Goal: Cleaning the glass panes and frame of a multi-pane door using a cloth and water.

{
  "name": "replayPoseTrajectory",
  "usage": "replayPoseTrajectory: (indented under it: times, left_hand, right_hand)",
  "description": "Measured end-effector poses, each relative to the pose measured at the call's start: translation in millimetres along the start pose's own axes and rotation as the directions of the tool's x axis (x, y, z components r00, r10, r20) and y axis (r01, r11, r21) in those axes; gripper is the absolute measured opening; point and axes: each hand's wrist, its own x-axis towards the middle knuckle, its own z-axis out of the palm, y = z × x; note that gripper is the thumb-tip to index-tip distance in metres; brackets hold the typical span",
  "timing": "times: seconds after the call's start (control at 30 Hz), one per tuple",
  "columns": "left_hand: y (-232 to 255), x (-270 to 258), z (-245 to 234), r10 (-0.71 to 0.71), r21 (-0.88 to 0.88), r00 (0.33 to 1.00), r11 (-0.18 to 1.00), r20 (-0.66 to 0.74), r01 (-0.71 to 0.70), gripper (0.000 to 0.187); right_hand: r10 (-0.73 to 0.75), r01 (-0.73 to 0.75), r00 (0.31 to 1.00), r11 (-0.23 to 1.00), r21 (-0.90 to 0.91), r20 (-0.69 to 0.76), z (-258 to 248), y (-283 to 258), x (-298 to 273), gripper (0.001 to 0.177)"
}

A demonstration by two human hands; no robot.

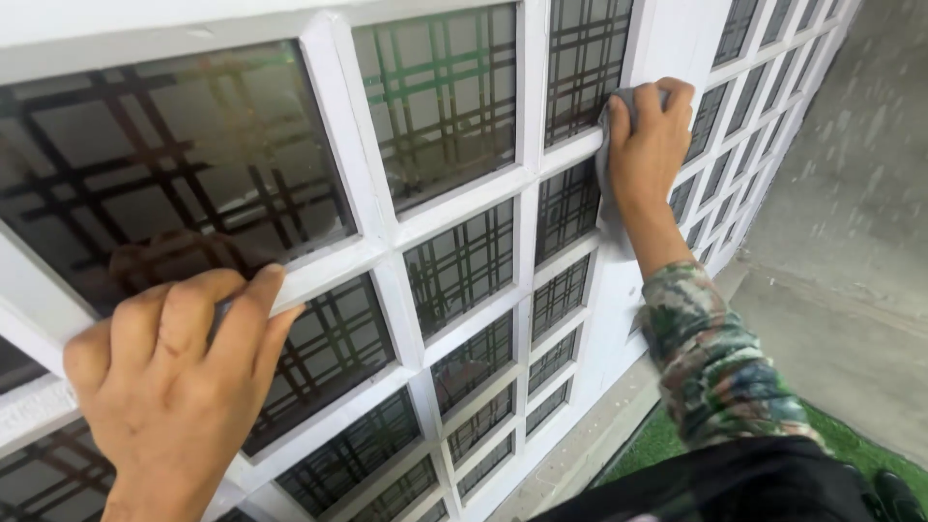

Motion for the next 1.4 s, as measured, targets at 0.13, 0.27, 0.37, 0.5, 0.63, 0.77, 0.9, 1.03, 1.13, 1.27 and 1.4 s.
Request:
replayPoseTrajectory:
  times: [0.13,0.27,0.37,0.5,0.63,0.77,0.9,1.03,1.13,1.27,1.4]
  left_hand:
    - [-0.1,-0.7,-0.3,-0.003,-0.004,1.000,1.000,0.008,0.003,0.034]
    - [-0.2,-6.7,4.7,-0.013,0.009,1.000,1.000,-0.015,0.013,0.030]
    - [-2.1,-13.0,9.3,0.005,0.049,1.000,0.999,-0.024,-0.004,0.030]
    - [-4.9,-25.1,20.0,0.006,0.118,1.000,0.993,0.013,-0.007,0.029]
    - [-4.5,-17.5,17.0,-0.002,0.130,1.000,0.992,0.023,-0.001,0.033]
    - [-2.2,-14.6,12.5,0.001,0.110,1.000,0.994,-0.005,-0.001,0.032]
    - [-0.5,-9.8,13.1,-0.010,0.116,1.000,0.993,-0.018,0.012,0.033]
    - [1.2,-10.5,14.9,-0.034,0.107,0.999,0.994,-0.016,0.035,0.032]
    - [2.8,-2.5,8.1,-0.045,0.113,0.998,0.992,-0.037,0.049,0.033]
    - [1.3,0.8,6.2,0.003,0.141,0.998,0.990,0.061,-0.011,0.037]
    - [-0.1,2.2,1.7,0.003,0.126,0.988,0.992,0.152,-0.022,0.039]
  right_hand:
    - [-0.095,0.103,0.993,0.983,-0.150,0.065,-15.5,-23.4,-3.5,0.020]
    - [-0.091,0.071,0.960,0.994,0.084,0.265,-38.9,-59.9,-17.3,0.018]
    - [-0.201,0.136,0.923,0.968,0.212,0.328,-58.5,-65.5,-12.7,0.020]
    - [-0.150,0.111,0.814,0.988,0.103,0.561,-66.8,-18.9,8.9,0.043]
    - [-0.181,0.225,0.836,0.974,-0.022,0.518,-53.3,24.6,29.5,0.039]
    - [-0.146,0.153,0.886,0.988,0.021,0.440,-48.1,6.3,45.0,0.036]
    - [-0.332,0.318,0.942,0.846,0.428,-0.045,-18.8,-42.4,76.1,0.043]
    - [-0.658,0.657,0.750,0.731,0.184,-0.069,17.0,-5.8,87.6,0.050]
    - [-0.656,0.656,0.754,0.755,0.006,0.046,11.6,33.0,86.9,0.047]
    - [-0.473,0.506,0.853,0.854,-0.123,0.221,-15.4,25.3,83.3,0.047]
    - [-0.298,0.381,0.839,0.919,-0.100,0.455,-49.3,11.7,61.4,0.047]
